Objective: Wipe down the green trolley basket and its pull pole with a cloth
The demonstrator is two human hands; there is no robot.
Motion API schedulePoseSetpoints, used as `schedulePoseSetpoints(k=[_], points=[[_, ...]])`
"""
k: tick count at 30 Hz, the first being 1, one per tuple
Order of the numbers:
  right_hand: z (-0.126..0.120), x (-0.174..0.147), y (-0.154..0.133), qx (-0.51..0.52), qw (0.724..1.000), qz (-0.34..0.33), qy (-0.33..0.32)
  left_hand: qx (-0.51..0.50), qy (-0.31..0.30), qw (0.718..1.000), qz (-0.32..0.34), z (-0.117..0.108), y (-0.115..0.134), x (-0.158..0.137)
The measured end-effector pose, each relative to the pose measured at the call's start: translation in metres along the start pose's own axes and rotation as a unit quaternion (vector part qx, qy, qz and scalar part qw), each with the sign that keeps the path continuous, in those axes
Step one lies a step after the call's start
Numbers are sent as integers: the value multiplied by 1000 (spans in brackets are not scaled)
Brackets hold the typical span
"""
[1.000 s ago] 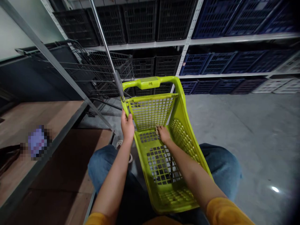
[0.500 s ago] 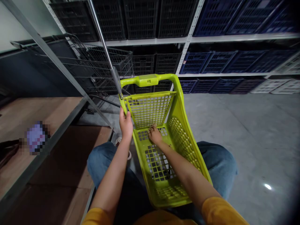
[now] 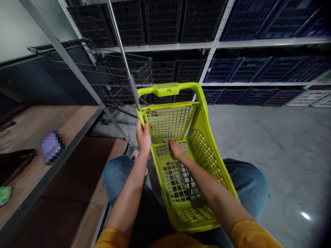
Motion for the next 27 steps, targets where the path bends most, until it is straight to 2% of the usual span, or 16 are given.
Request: schedulePoseSetpoints(k=[4, 6, 15, 17, 20, 24, 27], points=[[4, 8, -19, -1, 999, 41, -6, 4, 7, 1000, 13, -1, -2, 0], [6, 12, -30, 4, 999, 31, -14, 9, 13, 1000, 17, -2, -3, 0], [25, -6, -96, 21, 988, -126, -86, 17, 13, 1000, 20, -1, -1, 1], [24, -9, -101, -3, 982, -156, -109, 19, 10, 1000, 16, -2, -2, 2], [6, -13, -75, -53, 979, -139, -137, 23, 2, 1000, 17, -4, -3, 3], [-31, -31, -4, -97, 986, 3, -134, 20, 8, 1000, 19, -4, -5, 4], [-44, -47, 30, -116, 983, 84, -118, 15, 10, 1000, 23, -1, -8, 5]])
Point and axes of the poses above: each hand's wrist, its own x-axis towards the middle knuckle, its own z-axis out of the palm, y = z × x, the point moved 3 cm from there along x, towards the middle knuckle, and after that the axes turned 11 degrees about -z, right-handed, at the moved point
